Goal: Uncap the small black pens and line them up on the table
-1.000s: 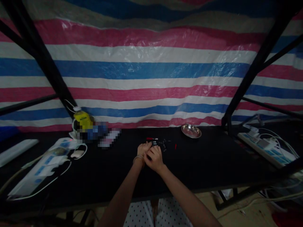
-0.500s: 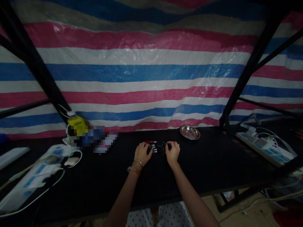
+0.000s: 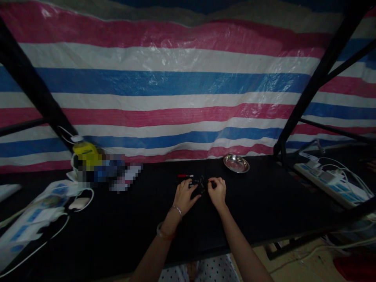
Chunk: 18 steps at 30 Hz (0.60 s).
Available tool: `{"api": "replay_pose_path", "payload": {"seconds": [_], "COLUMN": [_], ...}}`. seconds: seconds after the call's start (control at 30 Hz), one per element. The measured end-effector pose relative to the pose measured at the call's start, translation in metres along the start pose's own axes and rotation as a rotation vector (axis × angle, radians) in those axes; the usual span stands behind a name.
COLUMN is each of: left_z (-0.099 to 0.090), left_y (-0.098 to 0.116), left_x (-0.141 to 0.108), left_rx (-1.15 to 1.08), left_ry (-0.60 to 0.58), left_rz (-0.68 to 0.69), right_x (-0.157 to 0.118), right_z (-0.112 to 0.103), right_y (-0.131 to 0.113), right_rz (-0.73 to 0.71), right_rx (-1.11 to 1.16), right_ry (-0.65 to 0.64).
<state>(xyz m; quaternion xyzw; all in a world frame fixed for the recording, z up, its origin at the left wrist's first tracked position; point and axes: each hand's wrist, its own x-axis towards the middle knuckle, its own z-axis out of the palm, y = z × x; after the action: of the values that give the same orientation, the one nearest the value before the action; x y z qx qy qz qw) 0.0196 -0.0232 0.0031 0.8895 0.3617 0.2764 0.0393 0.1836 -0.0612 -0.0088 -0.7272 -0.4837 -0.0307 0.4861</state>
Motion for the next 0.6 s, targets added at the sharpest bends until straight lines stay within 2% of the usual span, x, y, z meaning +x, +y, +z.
{"api": "replay_pose_path", "payload": {"seconds": [0.27,0.5,0.6], "left_z": [0.002,-0.003,-0.004], "left_y": [-0.001,0.001,0.002], "left_x": [-0.003,-0.001,-0.001], "left_rx": [0.009,-0.036,-0.043], "left_ry": [-0.041,-0.146,-0.15], "left_rz": [-0.038,0.002,0.01], "right_x": [-0.005,-0.008,-0.01], "right_z": [-0.005,-0.006,-0.007], "right_y": [-0.004,-0.006,-0.007], "right_rz": [-0.01,-0.033,-0.029], "right_rx": [0.031,-0.046,-0.062], "right_ry": [-0.118,-0.215,-0.236]}}
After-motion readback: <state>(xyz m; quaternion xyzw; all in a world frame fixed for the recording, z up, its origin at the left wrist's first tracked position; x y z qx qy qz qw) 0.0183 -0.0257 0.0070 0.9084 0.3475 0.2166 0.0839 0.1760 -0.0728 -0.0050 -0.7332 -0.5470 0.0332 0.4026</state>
